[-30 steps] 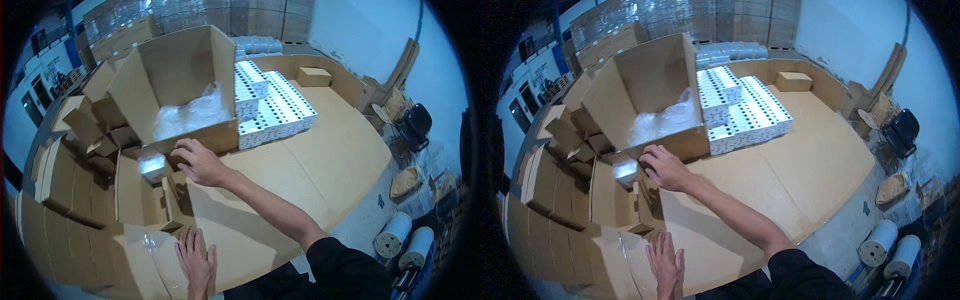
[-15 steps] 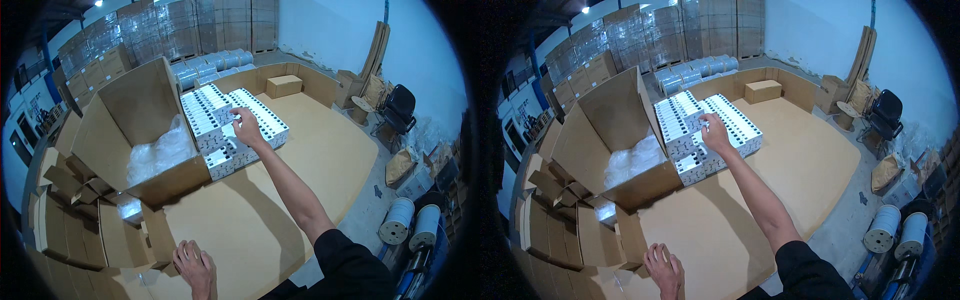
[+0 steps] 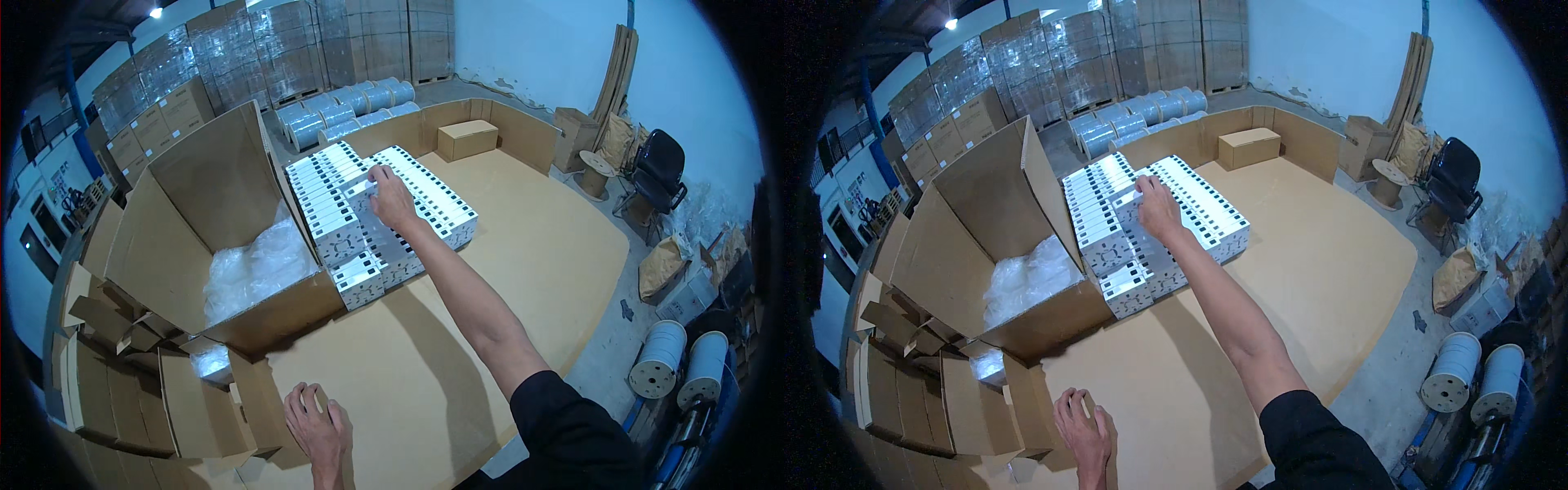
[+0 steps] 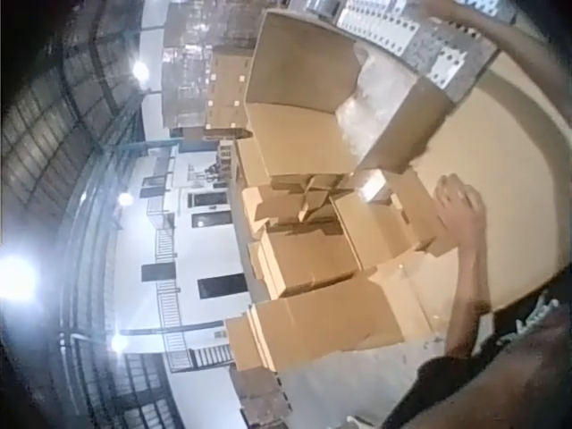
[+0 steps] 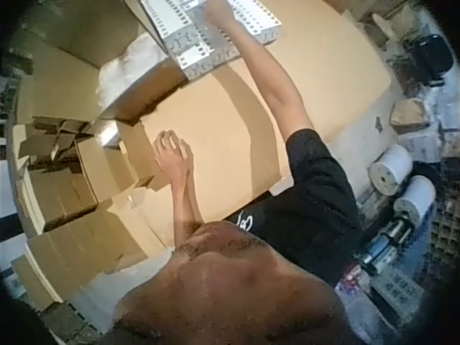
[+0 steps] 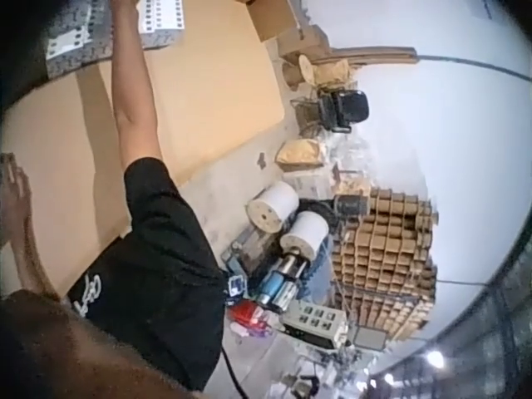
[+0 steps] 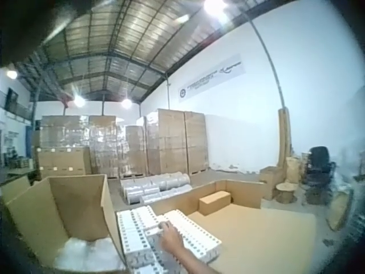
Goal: Packaging items into bubble wrap and placing them into cardboard boxes in a warehouse.
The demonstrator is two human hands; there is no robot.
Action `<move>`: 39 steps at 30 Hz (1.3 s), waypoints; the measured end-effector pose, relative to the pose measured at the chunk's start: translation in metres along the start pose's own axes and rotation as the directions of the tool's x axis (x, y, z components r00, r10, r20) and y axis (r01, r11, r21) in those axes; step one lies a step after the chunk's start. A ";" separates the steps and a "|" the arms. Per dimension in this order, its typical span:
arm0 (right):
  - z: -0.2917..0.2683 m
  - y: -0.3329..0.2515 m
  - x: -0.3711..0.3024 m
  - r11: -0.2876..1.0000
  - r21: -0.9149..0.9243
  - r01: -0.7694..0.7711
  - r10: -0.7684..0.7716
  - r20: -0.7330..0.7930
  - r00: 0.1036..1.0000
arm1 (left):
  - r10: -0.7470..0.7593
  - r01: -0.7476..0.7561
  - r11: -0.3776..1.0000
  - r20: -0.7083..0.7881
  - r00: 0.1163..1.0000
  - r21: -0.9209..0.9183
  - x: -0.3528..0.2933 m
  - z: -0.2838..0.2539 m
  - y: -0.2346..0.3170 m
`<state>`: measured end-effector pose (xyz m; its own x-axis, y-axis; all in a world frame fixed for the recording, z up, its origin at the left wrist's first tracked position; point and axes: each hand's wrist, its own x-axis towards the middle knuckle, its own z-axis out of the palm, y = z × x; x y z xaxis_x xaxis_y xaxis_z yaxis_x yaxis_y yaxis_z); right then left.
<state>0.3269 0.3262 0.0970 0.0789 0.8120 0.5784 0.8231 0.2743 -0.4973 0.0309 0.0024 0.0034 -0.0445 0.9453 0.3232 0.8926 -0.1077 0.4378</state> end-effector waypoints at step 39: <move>0.004 -0.148 -0.253 0.709 0.637 -0.303 0.103 0.331 0.938 | -0.183 0.351 0.382 0.302 0.935 -0.855 0.038 -0.002 -0.056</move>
<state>0.1825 0.0823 0.0213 -0.0270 0.9605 0.2770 0.2017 0.2766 -0.9396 -0.0213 0.0436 -0.0070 -0.0694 0.9971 -0.0316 -0.0585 0.0275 0.9979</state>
